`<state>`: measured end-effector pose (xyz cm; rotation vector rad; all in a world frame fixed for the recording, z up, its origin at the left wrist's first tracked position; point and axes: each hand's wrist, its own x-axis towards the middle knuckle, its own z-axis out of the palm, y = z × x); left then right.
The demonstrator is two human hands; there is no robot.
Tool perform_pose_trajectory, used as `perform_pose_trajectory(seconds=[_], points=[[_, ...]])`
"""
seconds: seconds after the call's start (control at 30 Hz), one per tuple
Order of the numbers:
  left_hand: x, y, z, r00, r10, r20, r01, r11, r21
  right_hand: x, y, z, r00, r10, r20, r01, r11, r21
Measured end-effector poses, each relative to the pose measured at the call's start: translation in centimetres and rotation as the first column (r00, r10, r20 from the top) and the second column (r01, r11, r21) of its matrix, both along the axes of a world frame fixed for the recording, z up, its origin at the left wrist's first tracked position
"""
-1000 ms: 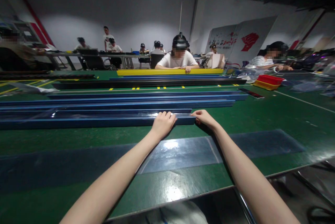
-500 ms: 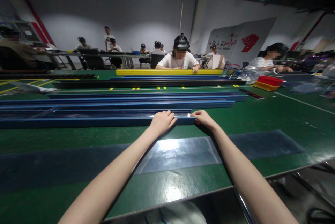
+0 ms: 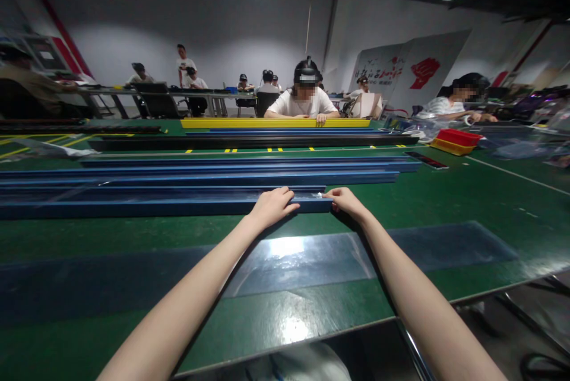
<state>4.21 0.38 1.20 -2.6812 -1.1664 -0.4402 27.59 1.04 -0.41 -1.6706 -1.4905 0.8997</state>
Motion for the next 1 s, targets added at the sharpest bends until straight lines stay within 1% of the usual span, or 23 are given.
perform_pose_trajectory(seconds=[0.17, 0.3, 0.77, 1.0], points=[[-0.13, -0.04, 0.11, 0.993, -0.006, 0.12, 0.008, 1.0, -0.012, -0.13, -0.01, 0.06, 1.0, -0.018, 0.017, 0.018, 1.0, -0.004], [-0.07, -0.19, 0.41, 0.985, -0.009, 0.17, 0.018, 0.998, -0.054, -0.17, 0.04, 0.03, 0.999, -0.029, 0.034, 0.029, 1.0, -0.004], [0.1, -0.51, 0.92, 0.97, 0.035, 0.241, -0.004, 0.992, -0.127, -0.28, 0.08, 0.07, 0.996, -0.062, 0.066, 0.063, 0.998, -0.013], [0.07, -0.32, 0.7, 0.968, 0.025, 0.249, 0.005, 0.993, -0.116, -0.39, 0.01, 0.19, 0.996, -0.063, 0.07, 0.064, 0.998, -0.015]])
